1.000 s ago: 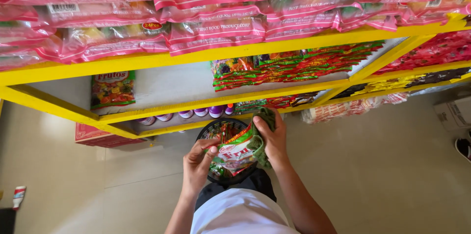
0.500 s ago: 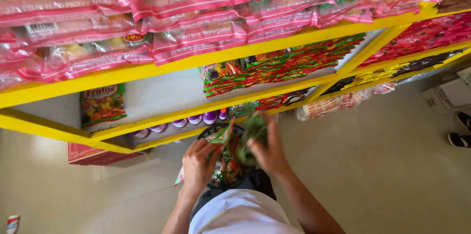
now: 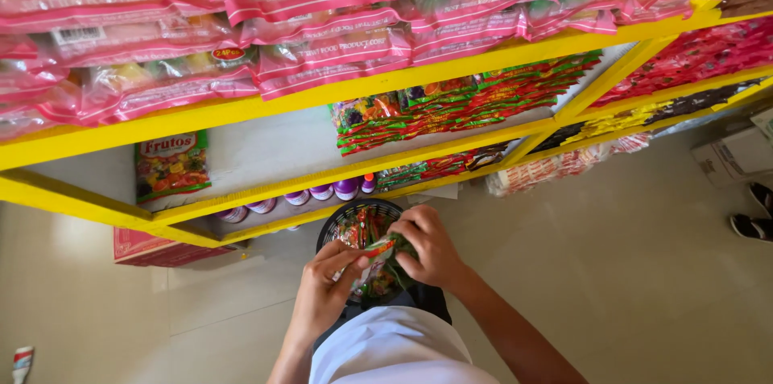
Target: Cleaning individual bags of snacks with a cloth and arranging them on a grocery store shelf.
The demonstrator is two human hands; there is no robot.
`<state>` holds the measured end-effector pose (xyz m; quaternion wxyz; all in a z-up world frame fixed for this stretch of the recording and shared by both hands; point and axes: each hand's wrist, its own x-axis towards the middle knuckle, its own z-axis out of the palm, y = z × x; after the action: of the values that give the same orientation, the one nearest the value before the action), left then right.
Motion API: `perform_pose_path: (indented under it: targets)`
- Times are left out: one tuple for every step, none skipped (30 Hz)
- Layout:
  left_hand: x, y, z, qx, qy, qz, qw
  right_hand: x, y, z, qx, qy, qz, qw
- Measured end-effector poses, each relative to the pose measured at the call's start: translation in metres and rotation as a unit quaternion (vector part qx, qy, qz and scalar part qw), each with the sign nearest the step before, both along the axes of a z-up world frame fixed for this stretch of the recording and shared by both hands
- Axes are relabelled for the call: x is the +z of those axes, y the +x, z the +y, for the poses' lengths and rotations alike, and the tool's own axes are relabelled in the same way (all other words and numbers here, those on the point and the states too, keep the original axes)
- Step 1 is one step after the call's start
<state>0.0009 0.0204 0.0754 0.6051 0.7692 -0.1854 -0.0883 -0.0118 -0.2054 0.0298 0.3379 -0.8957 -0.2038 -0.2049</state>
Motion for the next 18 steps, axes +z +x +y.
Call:
perform_pose_path:
  targets:
    - [0.001,0.0,-0.001,0.005,-0.001,0.001,1.0,0.005,-0.002,0.001,0.005,-0.001,0.001,1.0]
    - [0.002,0.001,0.0,0.015,0.004,-0.022,1.0,0.009,-0.005,0.003,-0.006,0.031,0.035,0.999]
    - [0.004,0.001,0.0,0.025,0.01,-0.046,0.999,0.013,-0.008,0.005,-0.016,0.062,0.069,0.996]
    - [0.005,0.001,-0.001,0.03,0.01,-0.048,0.998,0.012,-0.009,0.012,-0.011,0.061,0.068,0.996]
    - [0.007,0.0,-0.002,0.033,0.023,-0.072,0.997,0.011,-0.01,0.019,-0.007,0.136,0.052,0.989]
    - [0.008,-0.001,-0.003,0.036,0.036,-0.095,0.994,0.011,-0.013,0.026,-0.003,0.21,0.039,0.977]
    - [0.001,-0.004,-0.007,0.041,0.037,-0.094,0.994,0.007,-0.014,0.037,0.002,0.21,0.04,0.977]
    - [-0.005,-0.006,-0.011,0.04,0.02,-0.1,0.994,0.003,-0.015,0.049,-0.022,0.197,-0.005,0.98]
    - [-0.012,-0.009,-0.015,0.04,0.004,-0.105,0.994,-0.001,-0.017,0.061,-0.046,0.185,-0.049,0.98]
    - [-0.01,-0.011,-0.014,0.044,0.005,-0.105,0.994,0.005,-0.013,0.06,-0.042,0.186,-0.048,0.981]
    - [-0.008,-0.014,-0.013,0.052,-0.01,-0.096,0.994,0.01,-0.009,0.059,-0.044,0.141,-0.082,0.986]
    - [-0.007,-0.017,-0.013,0.058,-0.026,-0.086,0.994,0.016,-0.007,0.057,-0.047,0.095,-0.113,0.988]
    - [-0.007,-0.02,-0.013,0.062,-0.025,-0.083,0.994,0.015,-0.002,0.054,-0.044,0.095,-0.111,0.988]
    - [-0.006,-0.021,-0.014,0.067,-0.029,-0.08,0.994,0.013,0.004,0.051,-0.03,0.07,-0.16,0.984]
    - [-0.005,-0.022,-0.015,0.072,-0.034,-0.076,0.994,0.012,0.01,0.048,-0.016,0.046,-0.209,0.977]
    - [-0.002,-0.023,-0.015,0.076,-0.034,-0.078,0.993,0.012,0.013,0.045,-0.012,0.047,-0.211,0.976]
    - [0.001,-0.024,-0.014,0.084,-0.033,-0.067,0.994,0.011,0.016,0.043,-0.01,0.039,-0.218,0.975]
    - [0.005,-0.026,-0.015,0.093,-0.032,-0.055,0.994,0.01,0.019,0.039,-0.007,0.03,-0.223,0.974]
